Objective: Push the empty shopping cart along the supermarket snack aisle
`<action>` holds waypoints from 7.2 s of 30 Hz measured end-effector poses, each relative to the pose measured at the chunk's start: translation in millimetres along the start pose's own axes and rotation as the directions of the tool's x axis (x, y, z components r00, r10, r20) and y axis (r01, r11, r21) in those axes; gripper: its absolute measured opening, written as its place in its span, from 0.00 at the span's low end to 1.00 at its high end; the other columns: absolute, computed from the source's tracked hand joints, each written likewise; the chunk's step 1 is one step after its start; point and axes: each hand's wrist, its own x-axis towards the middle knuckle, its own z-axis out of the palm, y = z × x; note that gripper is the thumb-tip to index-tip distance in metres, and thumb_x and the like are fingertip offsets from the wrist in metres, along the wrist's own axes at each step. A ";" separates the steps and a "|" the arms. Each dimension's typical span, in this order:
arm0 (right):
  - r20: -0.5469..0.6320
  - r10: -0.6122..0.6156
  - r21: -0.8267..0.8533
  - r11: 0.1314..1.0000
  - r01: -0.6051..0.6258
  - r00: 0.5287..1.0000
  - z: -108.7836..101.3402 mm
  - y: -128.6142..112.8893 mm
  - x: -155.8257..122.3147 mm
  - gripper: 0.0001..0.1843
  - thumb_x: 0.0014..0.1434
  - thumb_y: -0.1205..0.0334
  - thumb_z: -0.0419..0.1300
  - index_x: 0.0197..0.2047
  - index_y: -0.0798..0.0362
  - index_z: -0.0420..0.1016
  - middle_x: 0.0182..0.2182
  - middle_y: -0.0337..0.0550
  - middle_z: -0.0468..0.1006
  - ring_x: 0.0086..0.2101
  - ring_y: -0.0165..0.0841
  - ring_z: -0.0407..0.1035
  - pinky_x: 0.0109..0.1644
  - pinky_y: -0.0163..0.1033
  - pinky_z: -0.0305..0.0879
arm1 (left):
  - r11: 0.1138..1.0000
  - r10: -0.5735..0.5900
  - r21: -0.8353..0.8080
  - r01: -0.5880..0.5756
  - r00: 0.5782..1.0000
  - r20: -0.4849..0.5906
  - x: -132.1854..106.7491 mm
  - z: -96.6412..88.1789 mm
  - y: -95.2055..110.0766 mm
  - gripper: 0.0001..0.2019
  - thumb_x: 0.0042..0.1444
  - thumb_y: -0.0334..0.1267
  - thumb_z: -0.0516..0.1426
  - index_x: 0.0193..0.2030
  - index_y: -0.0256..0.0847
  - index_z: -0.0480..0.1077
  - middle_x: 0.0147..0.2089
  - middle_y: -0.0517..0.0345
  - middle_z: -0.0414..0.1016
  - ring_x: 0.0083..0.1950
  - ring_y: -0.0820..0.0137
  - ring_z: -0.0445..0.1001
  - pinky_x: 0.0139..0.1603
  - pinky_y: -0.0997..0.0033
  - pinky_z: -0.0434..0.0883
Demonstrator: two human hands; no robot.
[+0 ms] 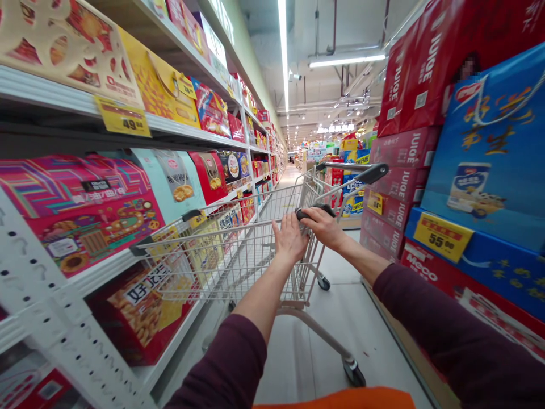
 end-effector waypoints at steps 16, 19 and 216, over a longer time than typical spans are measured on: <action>-0.010 0.217 -0.177 0.960 -0.215 0.976 -24.5 28.3 22.5 0.19 0.60 0.67 0.51 0.53 0.56 0.74 0.61 0.53 0.68 0.65 0.48 0.51 0.69 0.62 0.44 | 0.999 -0.018 0.034 0.018 1.000 0.005 0.0 -2.5 2.4 0.34 0.61 0.43 0.50 0.70 0.27 0.47 0.71 0.37 0.55 0.73 0.57 0.50 0.71 0.43 0.44; 0.023 0.195 -0.164 0.968 -0.188 0.981 -16.4 19.0 23.1 0.21 0.60 0.67 0.52 0.55 0.55 0.73 0.61 0.53 0.68 0.65 0.48 0.52 0.68 0.62 0.46 | 0.999 -0.006 0.038 0.005 1.000 0.014 -0.6 -3.5 1.0 0.35 0.61 0.43 0.50 0.70 0.27 0.46 0.71 0.37 0.54 0.73 0.57 0.50 0.72 0.43 0.44; -0.068 0.251 -0.226 0.939 -0.260 0.966 -20.9 37.9 23.6 0.20 0.66 0.68 0.45 0.51 0.56 0.76 0.58 0.55 0.70 0.59 0.45 0.58 0.65 0.55 0.53 | 0.992 0.056 -0.089 -0.086 0.954 -0.294 5.9 -2.6 -26.5 0.13 0.60 0.28 0.51 0.31 0.43 0.74 0.41 0.52 0.78 0.63 0.59 0.68 0.69 0.36 0.48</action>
